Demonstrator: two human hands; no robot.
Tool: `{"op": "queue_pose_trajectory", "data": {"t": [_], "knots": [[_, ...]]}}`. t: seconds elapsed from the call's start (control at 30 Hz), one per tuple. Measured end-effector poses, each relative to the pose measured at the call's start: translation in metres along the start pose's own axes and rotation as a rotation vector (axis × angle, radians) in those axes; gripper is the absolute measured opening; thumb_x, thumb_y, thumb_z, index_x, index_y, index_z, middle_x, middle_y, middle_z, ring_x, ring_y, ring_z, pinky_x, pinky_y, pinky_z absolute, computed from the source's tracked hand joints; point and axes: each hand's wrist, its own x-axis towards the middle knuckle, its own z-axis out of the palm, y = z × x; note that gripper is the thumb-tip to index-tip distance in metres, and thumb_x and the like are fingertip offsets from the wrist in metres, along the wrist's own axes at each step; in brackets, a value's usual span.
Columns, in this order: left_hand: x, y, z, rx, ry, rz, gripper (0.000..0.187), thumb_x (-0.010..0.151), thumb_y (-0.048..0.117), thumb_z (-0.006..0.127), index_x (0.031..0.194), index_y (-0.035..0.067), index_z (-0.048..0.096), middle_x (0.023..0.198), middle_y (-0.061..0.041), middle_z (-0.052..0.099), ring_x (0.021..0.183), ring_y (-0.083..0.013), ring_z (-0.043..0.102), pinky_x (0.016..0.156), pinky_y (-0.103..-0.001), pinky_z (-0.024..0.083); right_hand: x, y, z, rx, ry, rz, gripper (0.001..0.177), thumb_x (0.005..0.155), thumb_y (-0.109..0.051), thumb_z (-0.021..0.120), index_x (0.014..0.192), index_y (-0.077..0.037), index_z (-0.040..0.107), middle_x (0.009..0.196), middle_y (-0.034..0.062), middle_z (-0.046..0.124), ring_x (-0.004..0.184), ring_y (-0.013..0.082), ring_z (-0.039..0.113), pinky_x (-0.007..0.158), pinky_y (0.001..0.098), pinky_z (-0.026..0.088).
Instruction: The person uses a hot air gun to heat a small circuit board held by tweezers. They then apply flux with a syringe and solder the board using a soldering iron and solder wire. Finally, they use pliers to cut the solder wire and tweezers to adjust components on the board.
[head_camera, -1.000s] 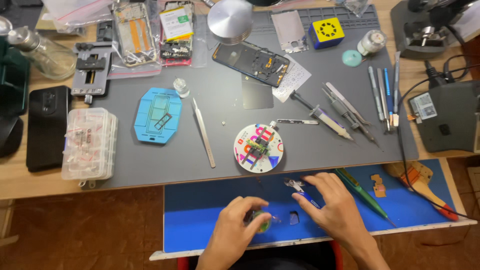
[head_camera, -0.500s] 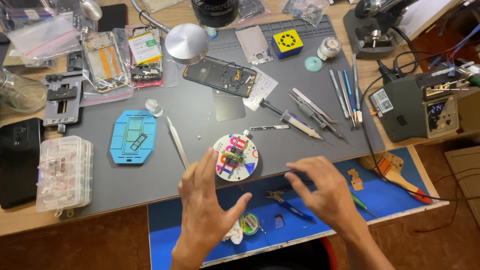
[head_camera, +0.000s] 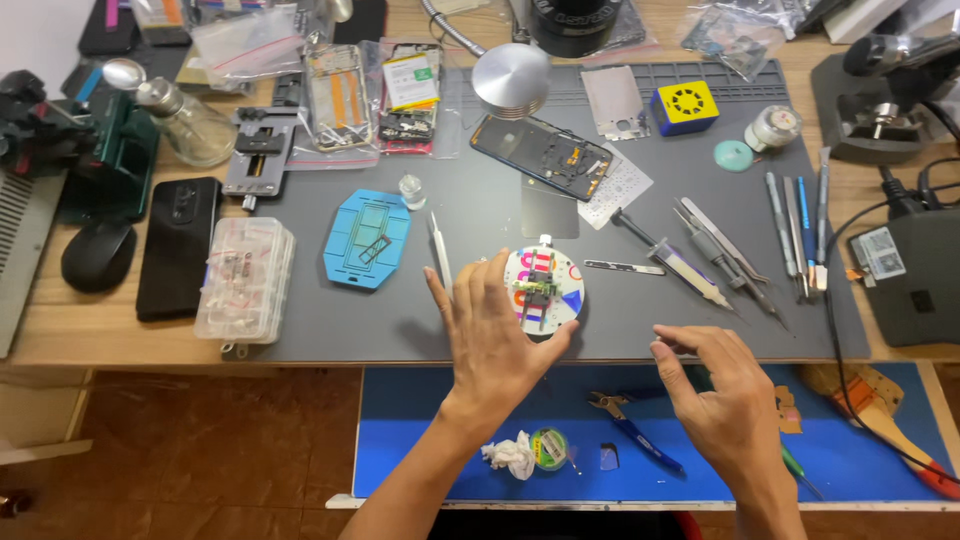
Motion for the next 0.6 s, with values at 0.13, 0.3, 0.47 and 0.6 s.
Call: {"op": "queue_pose_trajectory", "data": {"t": [0.13, 0.3, 0.47, 0.6], "knots": [[0.001, -0.002, -0.003, 0.022, 0.01, -0.04, 0.122, 0.067, 0.07, 0.092, 0.151, 0.004, 0.033, 0.143, -0.018, 0.051, 0.14, -0.0365, 0.045, 0.128, -0.071, 0.01, 0.004, -0.011, 0.01, 0.005, -0.086, 0.016, 0.021, 0.097, -0.017, 0.072, 0.115, -0.009, 0.077, 0.107, 0.0039, 0.078, 0.097, 0.0191, 0.07, 0.092, 0.0355, 0.054], [0.005, -0.033, -0.035, -0.407, -0.041, 0.008, 0.084, 0.093, 0.044, 0.077, 0.152, 0.0, 0.037, 0.151, -0.021, 0.048, 0.152, -0.0431, 0.039, 0.132, -0.059, 0.026, 0.004, -0.005, 0.013, 0.008, -0.129, 0.021, 0.017, 0.1, -0.011, 0.07, 0.116, -0.005, 0.075, 0.112, 0.0082, 0.076, 0.103, 0.0238, 0.067, 0.096, 0.0371, 0.051], [0.008, -0.058, -0.05, -0.535, 0.106, -0.136, 0.025, 0.104, 0.009, 0.063, 0.129, 0.005, 0.061, 0.127, -0.008, 0.066, 0.123, -0.0256, 0.064, 0.111, -0.039, 0.05, 0.004, 0.0, 0.01, 0.18, -0.109, 0.083, 0.014, 0.105, -0.001, 0.065, 0.115, -0.003, 0.074, 0.111, 0.0106, 0.074, 0.104, 0.0215, 0.069, 0.094, 0.0324, 0.054], [0.004, -0.058, -0.048, -0.588, 0.106, -0.135, 0.021, 0.106, 0.008, 0.059, 0.127, 0.004, 0.062, 0.126, -0.009, 0.067, 0.123, -0.0256, 0.065, 0.111, -0.038, 0.052, -0.011, -0.011, 0.006, 0.254, -0.292, 0.05, 0.007, 0.096, -0.011, 0.072, 0.099, -0.007, 0.077, 0.098, 0.0053, 0.079, 0.09, 0.016, 0.073, 0.085, 0.0306, 0.055]]}}
